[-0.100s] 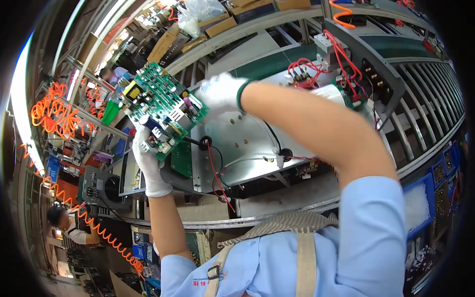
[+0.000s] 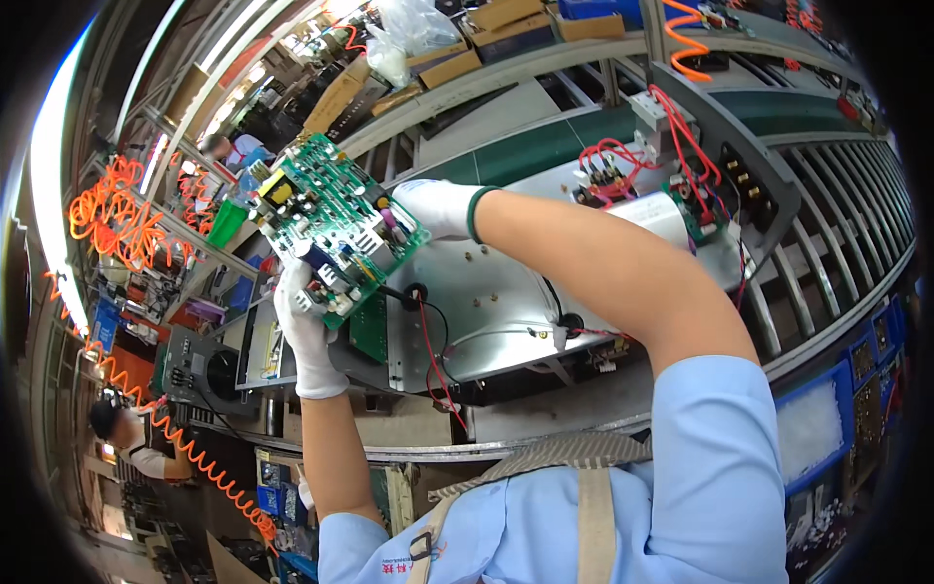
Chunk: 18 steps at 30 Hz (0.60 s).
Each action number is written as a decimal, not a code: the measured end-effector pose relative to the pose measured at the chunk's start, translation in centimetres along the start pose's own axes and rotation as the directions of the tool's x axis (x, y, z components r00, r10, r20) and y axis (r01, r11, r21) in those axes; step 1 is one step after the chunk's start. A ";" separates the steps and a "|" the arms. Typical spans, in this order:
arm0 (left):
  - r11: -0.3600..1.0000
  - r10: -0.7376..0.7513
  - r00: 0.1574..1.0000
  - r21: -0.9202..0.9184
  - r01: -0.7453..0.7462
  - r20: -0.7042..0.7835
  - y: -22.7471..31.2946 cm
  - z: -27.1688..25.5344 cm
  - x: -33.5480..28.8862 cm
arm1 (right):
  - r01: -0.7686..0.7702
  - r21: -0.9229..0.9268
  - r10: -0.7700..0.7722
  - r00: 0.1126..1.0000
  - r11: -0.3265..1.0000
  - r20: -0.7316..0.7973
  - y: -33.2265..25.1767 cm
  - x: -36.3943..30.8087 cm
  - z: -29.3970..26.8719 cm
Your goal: The person assembles an electronic device by securing a green circuit board into a metal chassis using a pneumatic screwdriver. They repeatedly pick up screws, align the board, and drive fasteners into the chassis while wearing white gloves. The task involves handling the board, the screwdriver, and the screws in a repetitive assembly sequence.
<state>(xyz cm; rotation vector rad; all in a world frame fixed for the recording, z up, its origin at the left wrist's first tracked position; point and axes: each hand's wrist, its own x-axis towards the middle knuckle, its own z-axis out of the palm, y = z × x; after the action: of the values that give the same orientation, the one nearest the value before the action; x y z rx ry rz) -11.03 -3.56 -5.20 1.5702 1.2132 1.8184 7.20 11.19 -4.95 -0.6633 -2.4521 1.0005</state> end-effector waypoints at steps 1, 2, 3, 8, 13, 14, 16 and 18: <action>0.999 0.011 1.000 0.035 -0.010 -0.024 0.0 0.2 0.1 | -0.064 0.141 0.060 0.998 0.988 0.033 -0.5 -0.1 -1.0; 0.998 0.006 0.998 0.067 -0.003 -0.059 -0.5 -0.1 -0.4 | -0.141 0.273 0.122 0.989 0.952 0.087 -2.7 -0.6 -1.6; 0.996 0.018 0.997 0.091 -0.012 -0.071 -0.4 0.3 -0.4 | 0.249 -0.004 -0.248 0.966 0.968 0.069 -0.8 0.8 -2.3; 0.987 0.091 0.995 0.140 -0.085 -0.035 -0.6 0.0 -0.3 | -0.212 0.224 0.110 0.912 0.951 0.394 -3.0 -2.3 -5.9; 0.489 0.435 0.871 0.753 -0.441 0.229 -0.6 -1.2 -0.5 | -0.221 0.260 0.070 0.870 0.940 0.489 -3.8 -0.7 -7.8; 0.634 0.412 0.892 0.645 -0.427 0.186 -1.1 -1.4 -0.5 | -0.215 0.204 0.072 0.836 0.955 0.544 -4.0 -0.4 -7.7; 0.657 0.441 0.883 0.614 -0.438 0.159 -0.9 -0.7 -0.8 | -0.172 -0.066 0.169 0.693 0.983 0.701 -4.8 -0.6 -7.7; 0.789 0.348 0.930 0.501 -0.357 0.115 -1.0 -1.0 -0.9 | -0.051 0.032 0.010 0.658 0.998 0.753 -3.9 -2.1 -6.4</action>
<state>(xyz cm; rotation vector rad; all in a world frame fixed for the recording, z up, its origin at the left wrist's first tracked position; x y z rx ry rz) -11.91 -4.04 -6.49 2.2360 1.5785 1.7725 11.20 10.92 1.71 -0.2770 -3.0984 1.5995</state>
